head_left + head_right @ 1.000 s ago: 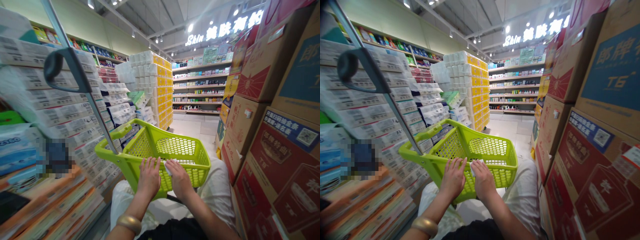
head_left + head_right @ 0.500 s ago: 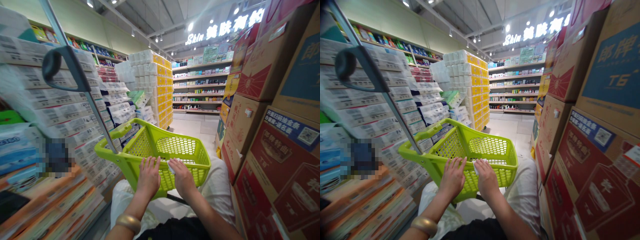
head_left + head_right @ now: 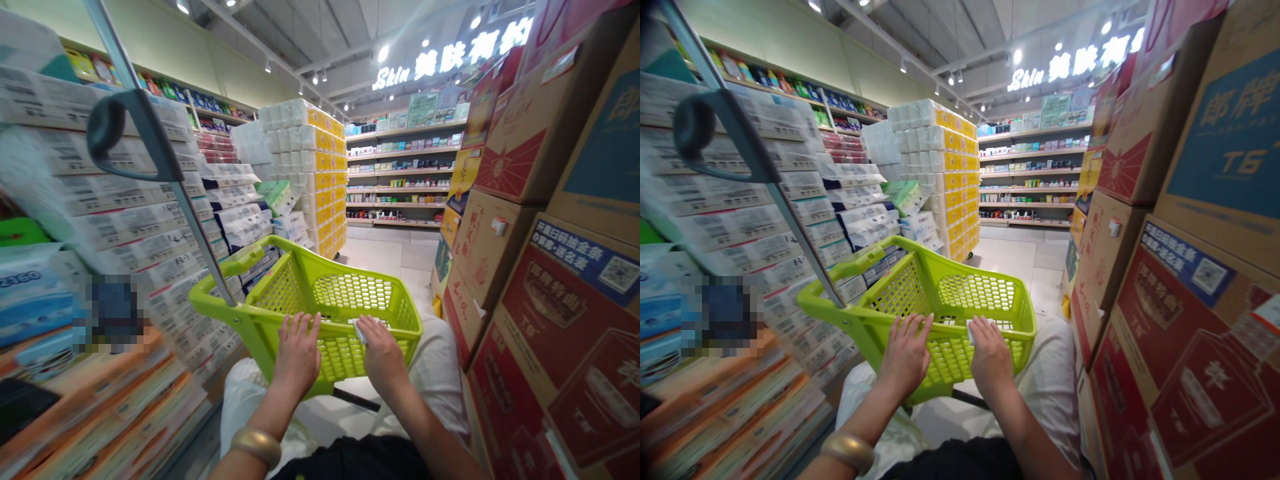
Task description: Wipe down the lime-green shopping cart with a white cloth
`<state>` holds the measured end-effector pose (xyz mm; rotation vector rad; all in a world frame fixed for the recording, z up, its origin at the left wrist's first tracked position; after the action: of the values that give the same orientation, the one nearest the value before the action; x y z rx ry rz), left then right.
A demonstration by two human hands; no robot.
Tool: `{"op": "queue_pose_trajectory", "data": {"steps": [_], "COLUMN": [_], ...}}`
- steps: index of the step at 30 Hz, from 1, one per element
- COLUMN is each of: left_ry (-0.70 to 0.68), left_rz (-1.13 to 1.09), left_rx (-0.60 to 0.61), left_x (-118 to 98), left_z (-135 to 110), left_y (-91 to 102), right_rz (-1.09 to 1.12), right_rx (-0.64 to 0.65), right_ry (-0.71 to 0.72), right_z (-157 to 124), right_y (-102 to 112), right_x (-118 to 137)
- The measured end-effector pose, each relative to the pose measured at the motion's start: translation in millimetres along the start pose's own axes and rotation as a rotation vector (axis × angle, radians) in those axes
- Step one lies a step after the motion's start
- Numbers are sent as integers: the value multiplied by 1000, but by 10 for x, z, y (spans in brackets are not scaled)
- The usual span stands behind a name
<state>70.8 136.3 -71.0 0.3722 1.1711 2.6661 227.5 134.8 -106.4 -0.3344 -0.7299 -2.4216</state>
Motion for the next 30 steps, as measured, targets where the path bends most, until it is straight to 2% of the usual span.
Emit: {"op": "queue_pose_trajectory", "data": {"steps": [3, 7, 9, 15, 22, 28, 30], "left_ry": [7, 8, 0, 15, 20, 22, 25], "left_rz": [-2, 11, 13, -8, -2, -3, -3], "left_rx": [-10, -5, 1, 30, 25, 18, 19], "left_x": [-6, -15, -14, -6, -44, -32, -39], "left_z": [0, -2, -7, -22, -9, -12, -11], "left_y": [14, 8, -3, -32, 8, -1, -2], "right_rz": [-32, 55, 82, -13, 113, 61, 54], "right_rx": [-17, 22, 43, -30, 14, -28, -31], "right_ry": [-38, 57, 80, -78, 81, -38, -51], "right_z": [-5, -32, -47, -22, -86, -59, -47], "right_y": [46, -61, -79, 109, -38, 84, 84], "right_x": [-114, 103, 125, -263, 206, -130, -122]}}
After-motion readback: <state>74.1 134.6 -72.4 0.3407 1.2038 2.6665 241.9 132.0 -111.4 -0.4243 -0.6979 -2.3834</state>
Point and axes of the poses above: each hand's wrist, its own z-axis towards the middle knuckle, its own y-axis out of the back of the hand, x = y × z, the point moved 10 cm from there along z, towards the middle knuckle, and after that the axes turned 11 degrees about -x, right-handed, at the moved point
